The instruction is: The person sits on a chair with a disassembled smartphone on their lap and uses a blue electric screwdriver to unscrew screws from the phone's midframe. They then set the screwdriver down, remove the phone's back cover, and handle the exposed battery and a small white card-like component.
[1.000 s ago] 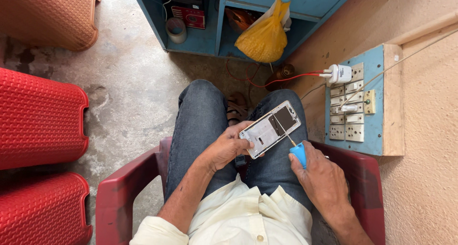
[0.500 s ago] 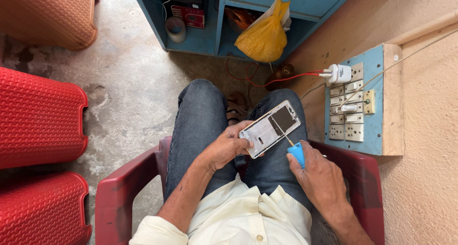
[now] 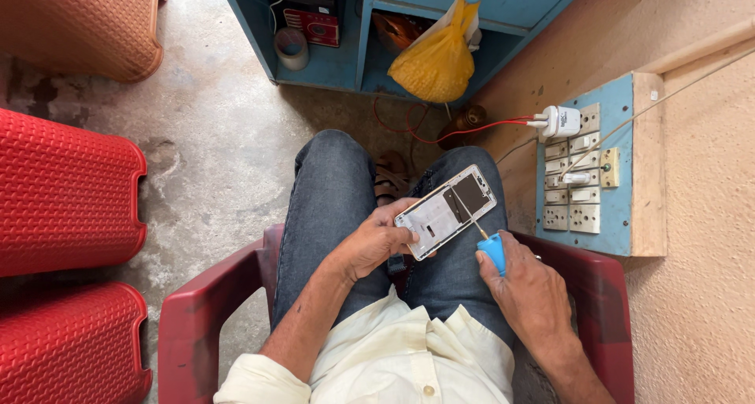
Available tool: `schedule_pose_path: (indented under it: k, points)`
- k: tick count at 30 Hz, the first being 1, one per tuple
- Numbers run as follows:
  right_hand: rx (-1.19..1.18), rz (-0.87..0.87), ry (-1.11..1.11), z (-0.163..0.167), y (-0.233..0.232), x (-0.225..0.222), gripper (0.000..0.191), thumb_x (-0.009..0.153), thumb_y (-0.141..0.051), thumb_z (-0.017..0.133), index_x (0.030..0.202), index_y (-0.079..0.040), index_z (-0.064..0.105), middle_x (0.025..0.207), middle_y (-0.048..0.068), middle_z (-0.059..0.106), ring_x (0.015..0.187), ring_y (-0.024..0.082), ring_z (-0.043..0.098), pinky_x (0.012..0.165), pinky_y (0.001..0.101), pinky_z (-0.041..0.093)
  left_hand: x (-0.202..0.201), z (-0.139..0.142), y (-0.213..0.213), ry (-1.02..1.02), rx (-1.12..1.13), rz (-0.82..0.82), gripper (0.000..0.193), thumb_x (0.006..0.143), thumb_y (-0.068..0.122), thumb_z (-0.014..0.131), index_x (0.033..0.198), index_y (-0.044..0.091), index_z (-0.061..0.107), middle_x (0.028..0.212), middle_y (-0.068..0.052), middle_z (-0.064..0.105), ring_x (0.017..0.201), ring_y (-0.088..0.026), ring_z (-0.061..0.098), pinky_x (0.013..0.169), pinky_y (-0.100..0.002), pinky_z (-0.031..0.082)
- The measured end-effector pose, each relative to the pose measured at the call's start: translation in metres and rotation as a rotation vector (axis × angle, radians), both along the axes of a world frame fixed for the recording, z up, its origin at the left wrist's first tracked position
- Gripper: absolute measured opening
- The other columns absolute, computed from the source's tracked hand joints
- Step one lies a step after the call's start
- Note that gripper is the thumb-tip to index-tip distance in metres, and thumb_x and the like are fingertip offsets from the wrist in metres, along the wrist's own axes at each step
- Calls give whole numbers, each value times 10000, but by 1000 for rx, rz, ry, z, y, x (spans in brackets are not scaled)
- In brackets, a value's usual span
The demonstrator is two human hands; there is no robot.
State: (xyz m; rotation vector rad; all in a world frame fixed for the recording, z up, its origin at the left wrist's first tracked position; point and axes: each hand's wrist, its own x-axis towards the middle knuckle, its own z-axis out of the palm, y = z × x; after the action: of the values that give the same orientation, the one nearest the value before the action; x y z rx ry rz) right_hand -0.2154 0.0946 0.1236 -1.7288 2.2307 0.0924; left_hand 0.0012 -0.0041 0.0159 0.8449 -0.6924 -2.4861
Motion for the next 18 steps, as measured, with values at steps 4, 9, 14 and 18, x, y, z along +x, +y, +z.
schedule_pose_path:
  k: [4, 9, 14, 18]
  points:
    - [3, 7, -27, -1, 2, 2, 580, 933, -456, 598, 1336, -40, 584, 1066, 214, 719, 867, 432, 717, 744, 520, 584, 0, 0, 0, 5, 1, 5, 651, 834, -61, 571, 1470, -1, 449, 1231, -195, 688, 982, -265, 741, 938, -397, 595]
    - [-22, 8, -22, -1, 3, 1, 577, 927, -448, 609, 1322, -27, 587, 1075, 216, 718, 855, 436, 716, 729, 522, 583, 0, 1, -1, -19, 1, -2, 648, 838, -62, 567, 1473, 0, 450, 1229, -198, 686, 986, -273, 739, 946, -393, 597]
    - [-27, 19, 9, -2, 2, -1, 571, 934, -448, 606, 1326, -33, 591, 1063, 212, 721, 851, 430, 718, 728, 515, 588, 0, 1, -1, -3, 2, 0, 653, 826, -66, 565, 1466, -5, 454, 1229, -194, 686, 986, -274, 740, 940, -393, 599]
    - [-36, 30, -3, -3, 2, 0, 577, 930, -446, 608, 1320, -21, 588, 1072, 214, 720, 838, 431, 719, 707, 516, 590, -1, 1, -1, -5, 4, 3, 653, 832, -68, 569, 1471, 1, 453, 1224, -199, 686, 979, -274, 735, 938, -388, 593]
